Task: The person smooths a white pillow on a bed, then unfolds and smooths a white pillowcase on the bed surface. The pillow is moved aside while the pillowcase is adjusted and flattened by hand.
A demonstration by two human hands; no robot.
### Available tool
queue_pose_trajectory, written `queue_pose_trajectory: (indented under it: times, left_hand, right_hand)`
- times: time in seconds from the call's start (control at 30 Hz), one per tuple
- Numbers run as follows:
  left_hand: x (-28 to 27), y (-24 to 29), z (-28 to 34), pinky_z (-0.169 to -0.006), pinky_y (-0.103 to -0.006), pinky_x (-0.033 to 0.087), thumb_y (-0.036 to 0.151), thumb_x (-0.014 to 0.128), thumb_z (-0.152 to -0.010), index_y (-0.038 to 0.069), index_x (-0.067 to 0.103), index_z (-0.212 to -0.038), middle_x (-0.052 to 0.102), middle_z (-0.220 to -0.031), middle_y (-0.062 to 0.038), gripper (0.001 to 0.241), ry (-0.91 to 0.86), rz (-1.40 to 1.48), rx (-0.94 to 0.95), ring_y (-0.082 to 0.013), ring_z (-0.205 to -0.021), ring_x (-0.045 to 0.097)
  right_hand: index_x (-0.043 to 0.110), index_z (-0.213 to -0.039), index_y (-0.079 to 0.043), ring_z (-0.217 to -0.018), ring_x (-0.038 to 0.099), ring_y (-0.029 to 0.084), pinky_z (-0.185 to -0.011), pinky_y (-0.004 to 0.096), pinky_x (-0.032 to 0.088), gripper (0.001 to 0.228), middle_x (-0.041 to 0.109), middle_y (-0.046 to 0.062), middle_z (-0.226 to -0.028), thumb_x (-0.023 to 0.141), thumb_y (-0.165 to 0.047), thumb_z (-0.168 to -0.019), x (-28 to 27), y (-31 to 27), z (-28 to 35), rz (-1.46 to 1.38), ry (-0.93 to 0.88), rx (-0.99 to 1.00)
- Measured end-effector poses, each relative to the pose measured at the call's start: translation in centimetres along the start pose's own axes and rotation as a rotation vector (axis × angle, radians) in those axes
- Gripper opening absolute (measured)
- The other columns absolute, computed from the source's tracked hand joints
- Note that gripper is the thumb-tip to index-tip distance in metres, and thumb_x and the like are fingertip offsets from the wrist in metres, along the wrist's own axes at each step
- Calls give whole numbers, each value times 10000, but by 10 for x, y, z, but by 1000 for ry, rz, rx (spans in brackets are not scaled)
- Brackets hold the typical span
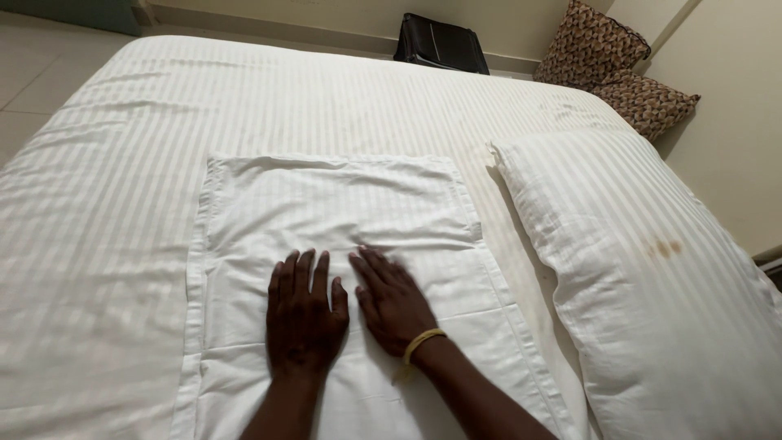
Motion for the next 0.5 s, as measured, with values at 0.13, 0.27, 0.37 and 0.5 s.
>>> queue_pose_trajectory:
  times: [0.13, 0.27, 0.37, 0.5]
  left_hand:
    - [-8, 2, -3, -1080, -465, 420, 272, 627, -907, 53, 681, -1275, 645, -1237, -158, 431, 6, 67, -11, -313, -1210, 568]
    - [-9, 0, 0, -1035, -459, 450, 259, 638, -907, 59, 687, -1257, 654, -1181, -146, 406, 15, 117, -17, -308, -1147, 589]
    - [-6, 2, -1, -1052, -459, 441, 272, 628, -916, 66, 687, -1267, 655, -1215, -148, 411, 6, 102, -8, -321, -1183, 579]
    - [-5, 3, -4, -1087, -460, 418, 282, 605, -918, 74, 677, -1289, 644, -1265, -156, 432, -13, 57, -29, -336, -1245, 557]
  right_hand:
    - [383, -1574, -183, -1531, 275, 256, -1236, 446, 151, 590, 342, 89, -1651, 434, -385, -1023, -17, 22, 0, 294, 18, 54]
    - [295, -1596, -189, -1539, 203, 246, -1239, 434, 107, 626, 257, 73, -1676, 373, -451, -1033, -35, 59, 1, 363, -32, 216]
    - [260, -1609, -197, -1550, 200, 227, -1253, 430, 108, 670, 246, 58, -1683, 355, -495, -1017, -49, 86, 0, 364, -55, 302]
    - [230, -1610, -195, -1540, 171, 248, -1232, 476, 67, 692, 223, 64, -1668, 367, -511, -1010, -49, 84, -6, 409, -104, 409]
Point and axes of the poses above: each hand's wrist, its own z-axis away from the middle knuckle, its own x-axis out of the palm, y = z × x, the point moved 1 cm from there along -z, towards the middle knuckle
